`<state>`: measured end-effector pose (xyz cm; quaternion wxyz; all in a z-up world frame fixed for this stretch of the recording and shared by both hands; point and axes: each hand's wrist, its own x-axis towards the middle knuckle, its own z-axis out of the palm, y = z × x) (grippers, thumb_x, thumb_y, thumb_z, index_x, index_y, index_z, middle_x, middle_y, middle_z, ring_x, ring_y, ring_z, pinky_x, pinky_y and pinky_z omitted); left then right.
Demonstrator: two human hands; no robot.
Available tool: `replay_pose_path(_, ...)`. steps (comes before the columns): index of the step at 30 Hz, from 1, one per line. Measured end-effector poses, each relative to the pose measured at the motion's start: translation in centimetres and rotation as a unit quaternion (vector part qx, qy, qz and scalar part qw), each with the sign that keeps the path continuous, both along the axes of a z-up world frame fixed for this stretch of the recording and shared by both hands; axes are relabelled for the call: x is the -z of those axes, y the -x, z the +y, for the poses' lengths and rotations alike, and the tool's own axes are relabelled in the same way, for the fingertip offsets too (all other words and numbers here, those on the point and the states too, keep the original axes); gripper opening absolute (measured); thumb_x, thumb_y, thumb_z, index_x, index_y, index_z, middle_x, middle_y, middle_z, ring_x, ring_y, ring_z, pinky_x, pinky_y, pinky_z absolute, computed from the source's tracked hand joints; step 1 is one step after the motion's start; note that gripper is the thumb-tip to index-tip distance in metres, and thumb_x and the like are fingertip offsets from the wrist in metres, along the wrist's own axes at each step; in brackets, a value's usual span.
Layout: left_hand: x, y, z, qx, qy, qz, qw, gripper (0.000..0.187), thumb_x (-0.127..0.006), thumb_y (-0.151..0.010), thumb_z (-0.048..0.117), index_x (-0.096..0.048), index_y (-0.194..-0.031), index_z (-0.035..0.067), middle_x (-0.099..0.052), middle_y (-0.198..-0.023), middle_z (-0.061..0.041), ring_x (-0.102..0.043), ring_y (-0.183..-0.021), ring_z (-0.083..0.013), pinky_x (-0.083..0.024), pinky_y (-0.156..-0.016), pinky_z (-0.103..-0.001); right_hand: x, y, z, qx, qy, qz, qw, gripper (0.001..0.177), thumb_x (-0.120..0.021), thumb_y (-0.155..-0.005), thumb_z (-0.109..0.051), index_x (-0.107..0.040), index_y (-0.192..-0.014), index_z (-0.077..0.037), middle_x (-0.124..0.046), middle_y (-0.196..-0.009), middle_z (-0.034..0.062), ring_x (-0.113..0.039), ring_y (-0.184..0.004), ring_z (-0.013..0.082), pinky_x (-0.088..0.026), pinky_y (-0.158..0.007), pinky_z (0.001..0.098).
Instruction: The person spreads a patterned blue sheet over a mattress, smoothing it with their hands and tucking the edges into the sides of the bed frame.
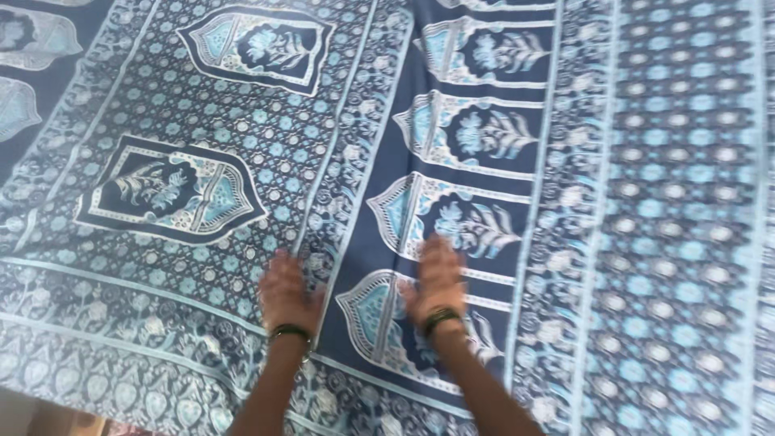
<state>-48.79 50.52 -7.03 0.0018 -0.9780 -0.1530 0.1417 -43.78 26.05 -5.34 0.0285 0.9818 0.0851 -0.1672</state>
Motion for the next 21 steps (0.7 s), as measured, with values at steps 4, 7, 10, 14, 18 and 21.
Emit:
replay_pose_path(4,2.4,2.5,12.2,-0.100,-0.087,-0.029,0.991,0.087,-0.030,-0.096,0.063,-0.007,-0.161,0.010,-0.001,-0.170,-0.011,-0.001,-0.155,-0.0265,-0.008,-0.122,-0.048,-0.6,6.0,12.3,-0.246,-0.244,0.106,0.932,0.093,-0.059,-0.090,-0.055,-0.024,-0.158,0.000,-0.011,-0.168,0.0232,-0.005,-0.155,0.0379,-0.005,-0.124,0.0480)
replay_pose_path(7,2.2,3.0,18.6,-0.233,-0.090,0.009,0.968,0.087,-0.014,-0.097,0.068,-0.001,-0.161,0.010,0.005,-0.170,-0.015,0.006,-0.156,-0.0289,-0.004,-0.122,-0.053,-2.8,9.6,17.2,-0.481,-0.250,0.193,0.818,0.074,-0.059,-0.090,-0.058,-0.046,-0.150,-0.018,-0.023,-0.170,0.0169,-0.016,-0.158,0.0334,-0.010,-0.128,0.0525)
replay_pose_path(10,0.5,0.2,20.4,-0.486,-0.027,-0.044,0.872,0.091,-0.011,-0.100,0.074,0.000,-0.163,0.010,0.004,-0.168,-0.026,0.003,-0.156,-0.0358,-0.006,-0.123,-0.057,-3.3,6.0,14.8,-0.412,-0.351,0.126,0.831,0.070,-0.057,-0.095,-0.051,-0.043,-0.156,-0.020,-0.026,-0.165,0.0181,-0.019,-0.155,0.0351,-0.008,-0.125,0.0588)
replay_pose_path(14,-0.5,-6.7,17.1,-0.296,0.006,-0.159,0.942,0.126,-0.049,-0.083,0.075,0.001,-0.165,-0.006,-0.002,-0.168,-0.025,-0.010,-0.152,-0.0388,-0.013,-0.124,-0.051,-3.5,-5.2,3.9,0.038,-0.155,0.056,0.986,0.092,-0.055,-0.080,-0.051,-0.026,-0.159,-0.013,-0.019,-0.166,0.0143,-0.023,-0.151,0.0302,-0.026,-0.120,0.0469)
replay_pose_path(18,1.1,-9.4,10.8,0.218,0.028,-0.067,0.973,0.072,-0.038,-0.099,0.061,-0.021,-0.163,0.033,-0.001,-0.171,-0.012,-0.004,-0.154,-0.0331,-0.007,-0.122,-0.054,-4.8,-7.9,-0.6,0.054,0.061,-0.058,0.995,0.081,-0.029,-0.097,-0.063,-0.016,-0.160,-0.014,-0.001,-0.168,0.0164,0.001,-0.156,0.0322,-0.005,-0.124,0.0477)
replay_pose_path(21,0.2,-7.3,12.0,0.023,0.005,0.076,0.997,0.072,-0.029,-0.094,0.071,-0.014,-0.159,0.043,0.005,-0.169,-0.006,0.007,-0.159,-0.0314,-0.007,-0.119,-0.059,-4.6,-4.6,8.0,0.032,0.009,0.125,0.992,0.081,-0.048,-0.097,-0.060,-0.025,-0.159,-0.013,0.003,-0.172,0.0181,0.001,-0.159,0.0347,-0.006,-0.128,0.0453)
